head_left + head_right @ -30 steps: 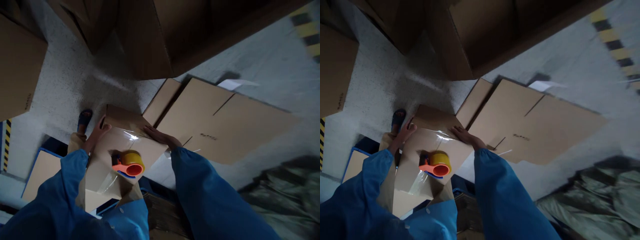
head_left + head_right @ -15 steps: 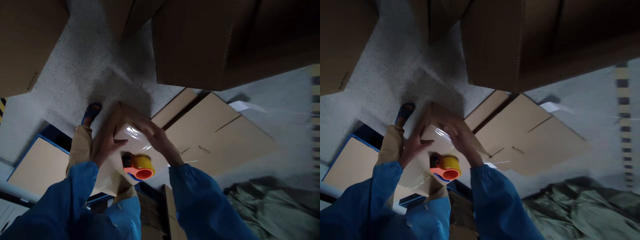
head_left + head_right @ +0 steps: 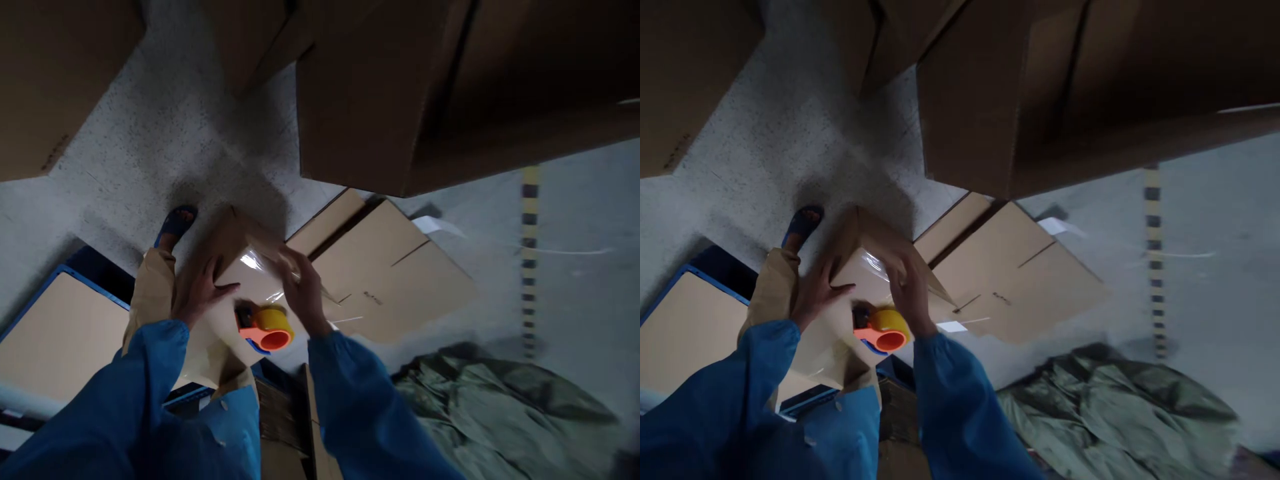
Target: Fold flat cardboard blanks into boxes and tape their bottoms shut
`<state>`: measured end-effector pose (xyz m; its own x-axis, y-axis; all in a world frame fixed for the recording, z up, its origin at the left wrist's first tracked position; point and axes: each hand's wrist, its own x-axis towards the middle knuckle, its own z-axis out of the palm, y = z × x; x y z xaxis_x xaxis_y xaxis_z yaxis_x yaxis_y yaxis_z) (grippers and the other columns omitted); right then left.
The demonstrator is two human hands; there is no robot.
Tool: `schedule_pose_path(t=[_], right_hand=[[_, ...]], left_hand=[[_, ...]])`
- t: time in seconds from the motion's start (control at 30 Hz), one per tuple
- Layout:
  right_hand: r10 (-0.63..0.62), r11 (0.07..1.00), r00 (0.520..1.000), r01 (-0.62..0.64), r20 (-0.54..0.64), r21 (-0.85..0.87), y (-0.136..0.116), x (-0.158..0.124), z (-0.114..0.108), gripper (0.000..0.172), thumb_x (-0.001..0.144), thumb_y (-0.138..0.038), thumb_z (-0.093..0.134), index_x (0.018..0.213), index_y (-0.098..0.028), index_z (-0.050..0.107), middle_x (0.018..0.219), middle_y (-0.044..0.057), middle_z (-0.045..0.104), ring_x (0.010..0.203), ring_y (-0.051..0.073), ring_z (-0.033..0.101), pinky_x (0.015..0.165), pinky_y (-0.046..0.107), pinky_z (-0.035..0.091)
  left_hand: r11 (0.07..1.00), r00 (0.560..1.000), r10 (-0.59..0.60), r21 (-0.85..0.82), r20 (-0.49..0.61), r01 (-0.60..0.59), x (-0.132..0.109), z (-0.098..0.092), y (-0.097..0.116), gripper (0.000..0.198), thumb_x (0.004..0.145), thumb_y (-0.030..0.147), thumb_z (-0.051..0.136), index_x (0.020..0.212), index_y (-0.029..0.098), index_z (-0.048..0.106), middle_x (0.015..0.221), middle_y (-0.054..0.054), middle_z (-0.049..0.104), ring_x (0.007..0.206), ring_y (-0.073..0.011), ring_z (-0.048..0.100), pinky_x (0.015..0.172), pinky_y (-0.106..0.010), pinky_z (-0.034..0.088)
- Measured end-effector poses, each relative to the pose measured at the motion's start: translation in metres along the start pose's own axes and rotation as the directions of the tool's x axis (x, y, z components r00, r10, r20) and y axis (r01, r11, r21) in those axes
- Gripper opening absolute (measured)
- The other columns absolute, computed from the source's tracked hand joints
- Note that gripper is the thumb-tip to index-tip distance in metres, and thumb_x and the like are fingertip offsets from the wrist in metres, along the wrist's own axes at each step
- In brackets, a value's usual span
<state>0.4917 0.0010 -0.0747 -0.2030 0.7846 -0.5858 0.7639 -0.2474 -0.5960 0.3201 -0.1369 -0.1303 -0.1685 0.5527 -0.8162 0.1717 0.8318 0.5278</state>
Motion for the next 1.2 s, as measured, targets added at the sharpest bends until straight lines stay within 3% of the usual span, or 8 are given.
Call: schedule_pose_path(t=[0.07, 0.23, 0.37, 0.57, 0.77, 0.83, 0.97, 1.2], right_hand=[[0.023, 0.997, 0.989, -0.033, -0.143, -0.064, 0.012, -0.067, -0.014, 0.030, 0.098, -0.046, 0.047, 0.102, -0.026, 0.068, 0.096, 0.009, 0.073, 0.093, 0.027, 0.069, 0.084, 0.043, 0.056], [-0.056, 0.951, 0.991, 0.090, 0.122, -0.297, 0.074, -0.193, 0.010, 0.033, 0.095, -0.039, 0.052, 0.121, -0.024, 0.065, 0.120, 0.014, 0.070, 0.115, 0.034, 0.064, 0.102, 0.058, 0.048], [0.031, 0.902, 0.974, 0.070, 0.225, -0.427, 0.113, -0.186, 0.044, 0.036, 0.094, -0.019, 0.050, 0.127, -0.020, 0.064, 0.129, 0.016, 0.067, 0.125, 0.035, 0.058, 0.114, 0.068, 0.028], [-0.033, 0.940, 0.972, 0.110, 0.233, -0.323, 0.113, -0.154, 0.037, 0.042, 0.093, -0.010, 0.048, 0.131, -0.022, 0.062, 0.125, 0.011, 0.069, 0.122, 0.029, 0.058, 0.120, 0.057, 0.023], [0.082, 0.995, 0.985, -0.090, -0.153, -0.045, 0.149, -0.207, 0.003, 0.026, 0.091, -0.027, 0.059, 0.115, -0.022, 0.068, 0.110, 0.010, 0.073, 0.115, 0.029, 0.060, 0.115, 0.055, 0.031], [0.337, 0.941, 0.888, -0.305, -0.311, 0.151, 0.174, -0.230, -0.007, 0.027, 0.088, -0.042, 0.063, 0.104, -0.021, 0.069, 0.105, 0.010, 0.073, 0.112, 0.031, 0.062, 0.108, 0.052, 0.039], [0.765, 0.643, 0.542, -0.627, -0.346, 0.440, 0.228, -0.274, -0.022, 0.054, 0.078, -0.068, 0.058, 0.092, -0.016, 0.068, 0.091, 0.012, 0.073, 0.088, 0.030, 0.068, 0.081, 0.042, 0.053], [0.972, 0.224, 0.150, -0.834, -0.182, 0.504, 0.288, -0.377, 0.005, 0.050, 0.086, -0.062, 0.052, 0.083, -0.015, 0.068, 0.065, 0.011, 0.067, 0.074, 0.034, 0.070, 0.063, 0.041, 0.054]], left_hand=[[1.000, 0.999, 0.021, 0.006, -0.030, -0.021, 0.001, 0.004, -0.005, 0.087, 0.073, 0.047, 0.085, 0.146, 0.019, 0.047, 0.144, -0.017, 0.052, 0.132, -0.0378, 0.051, 0.109, -0.047, 0.044], [0.994, 0.979, 0.092, 0.067, -0.183, -0.081, 0.003, 0.014, -0.017, 0.084, 0.076, 0.047, 0.081, 0.146, 0.018, 0.045, 0.141, -0.020, 0.054, 0.133, -0.0362, 0.051, 0.110, -0.049, 0.043], [0.836, 0.830, 0.510, 0.358, -0.225, -0.417, 0.010, 0.016, 0.016, 0.065, 0.085, 0.042, 0.071, 0.140, 0.016, 0.050, 0.148, -0.021, 0.047, 0.142, -0.0336, 0.040, 0.119, -0.049, 0.030], [0.498, 0.673, 0.673, 0.485, 0.308, -0.719, 0.055, 0.060, 0.115, 0.037, 0.093, 0.043, 0.062, 0.123, 0.022, 0.064, 0.135, -0.013, 0.061, 0.131, -0.0332, 0.051, 0.118, -0.051, 0.025], [0.443, 0.730, 0.525, 0.593, 0.437, -0.673, 0.076, 0.074, 0.136, 0.061, 0.070, 0.063, 0.080, 0.112, 0.020, 0.069, 0.114, -0.016, 0.069, 0.113, -0.0405, 0.059, 0.108, -0.054, 0.035], [0.463, 0.761, 0.514, 0.620, 0.395, -0.634, 0.061, 0.061, 0.129, 0.061, 0.068, 0.064, 0.081, 0.111, 0.022, 0.070, 0.115, -0.015, 0.069, 0.114, -0.0405, 0.059, 0.107, -0.052, 0.037], [0.409, 0.843, 0.415, 0.758, 0.342, -0.508, 0.021, 0.034, 0.130, 0.062, 0.081, 0.058, 0.075, 0.128, 0.020, 0.065, 0.131, -0.014, 0.064, 0.124, -0.0377, 0.055, 0.109, -0.048, 0.037], [0.364, 0.963, 0.198, 0.898, 0.185, -0.247, 0.042, 0.021, 0.181, 0.058, 0.089, 0.042, 0.073, 0.134, 0.009, 0.059, 0.128, -0.014, 0.064, 0.116, -0.0314, 0.060, 0.104, -0.047, 0.045]])
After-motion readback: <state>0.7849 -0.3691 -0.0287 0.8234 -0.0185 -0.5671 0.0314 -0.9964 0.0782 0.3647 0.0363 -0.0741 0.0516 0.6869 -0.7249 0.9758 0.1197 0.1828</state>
